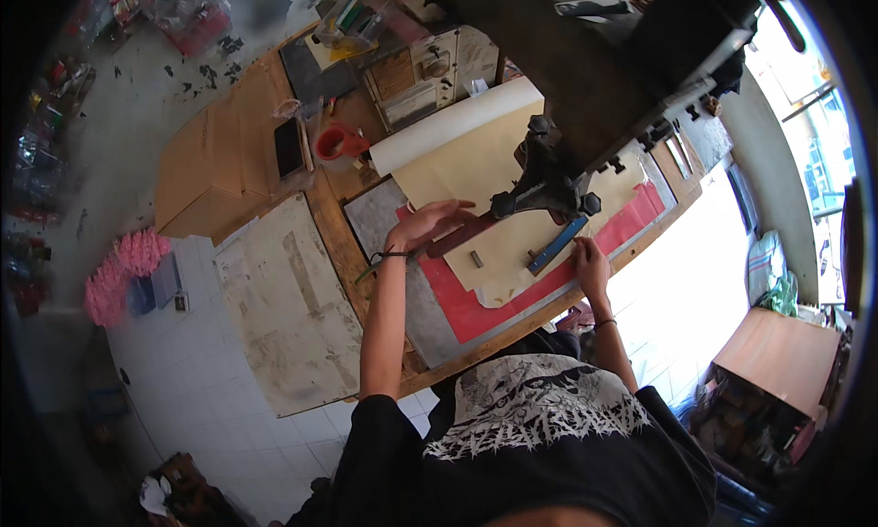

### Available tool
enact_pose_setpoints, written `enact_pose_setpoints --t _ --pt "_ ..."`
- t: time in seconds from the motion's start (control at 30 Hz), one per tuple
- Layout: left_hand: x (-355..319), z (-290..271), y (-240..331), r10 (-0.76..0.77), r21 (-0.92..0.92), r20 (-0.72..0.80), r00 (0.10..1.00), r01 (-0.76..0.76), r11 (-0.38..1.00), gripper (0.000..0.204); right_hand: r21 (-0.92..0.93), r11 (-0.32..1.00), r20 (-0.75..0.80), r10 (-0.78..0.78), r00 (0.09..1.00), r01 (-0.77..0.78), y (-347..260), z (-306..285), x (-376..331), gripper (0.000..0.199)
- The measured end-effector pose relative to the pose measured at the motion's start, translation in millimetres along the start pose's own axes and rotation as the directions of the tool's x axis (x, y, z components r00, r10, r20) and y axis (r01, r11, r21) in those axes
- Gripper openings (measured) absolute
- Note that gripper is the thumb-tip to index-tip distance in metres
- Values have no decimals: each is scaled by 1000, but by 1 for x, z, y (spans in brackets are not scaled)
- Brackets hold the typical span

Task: The person uses pliers to adjust a vertical metal rod on a large machine, turning a screw by hand and then using the pliers to tighten or position a component on the rod.

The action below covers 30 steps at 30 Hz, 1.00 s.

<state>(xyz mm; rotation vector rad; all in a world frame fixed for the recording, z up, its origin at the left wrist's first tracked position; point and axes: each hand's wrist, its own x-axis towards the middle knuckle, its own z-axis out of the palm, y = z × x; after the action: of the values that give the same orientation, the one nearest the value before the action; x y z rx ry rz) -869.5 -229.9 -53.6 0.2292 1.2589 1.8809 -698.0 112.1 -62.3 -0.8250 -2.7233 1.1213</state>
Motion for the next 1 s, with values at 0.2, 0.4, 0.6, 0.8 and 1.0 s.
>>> enact_pose_setpoints --t 0.2,0.4,0.6,0.8,1.0 --pt "-4 -28 -17 -29 0 -251 967 30 1000 44 -89 984 -36 -160 986 156 19 3 8 21" --pt "11 -5 -26 169 509 -244 955 -22 861 33 -289 938 -119 -234 965 192 25 12 10 16" --pt "9 -8 -23 284 767 -197 938 -33 641 38 -308 931 -103 -235 966 194 26 17 8 17" --pt "0 -9 -11 510 822 -464 725 137 553 35 -279 937 -73 -240 968 211 35 14 4 17" --pt "4 0 4 446 977 -106 889 11 211 26 -301 928 -126 -267 955 220 26 16 3 13"
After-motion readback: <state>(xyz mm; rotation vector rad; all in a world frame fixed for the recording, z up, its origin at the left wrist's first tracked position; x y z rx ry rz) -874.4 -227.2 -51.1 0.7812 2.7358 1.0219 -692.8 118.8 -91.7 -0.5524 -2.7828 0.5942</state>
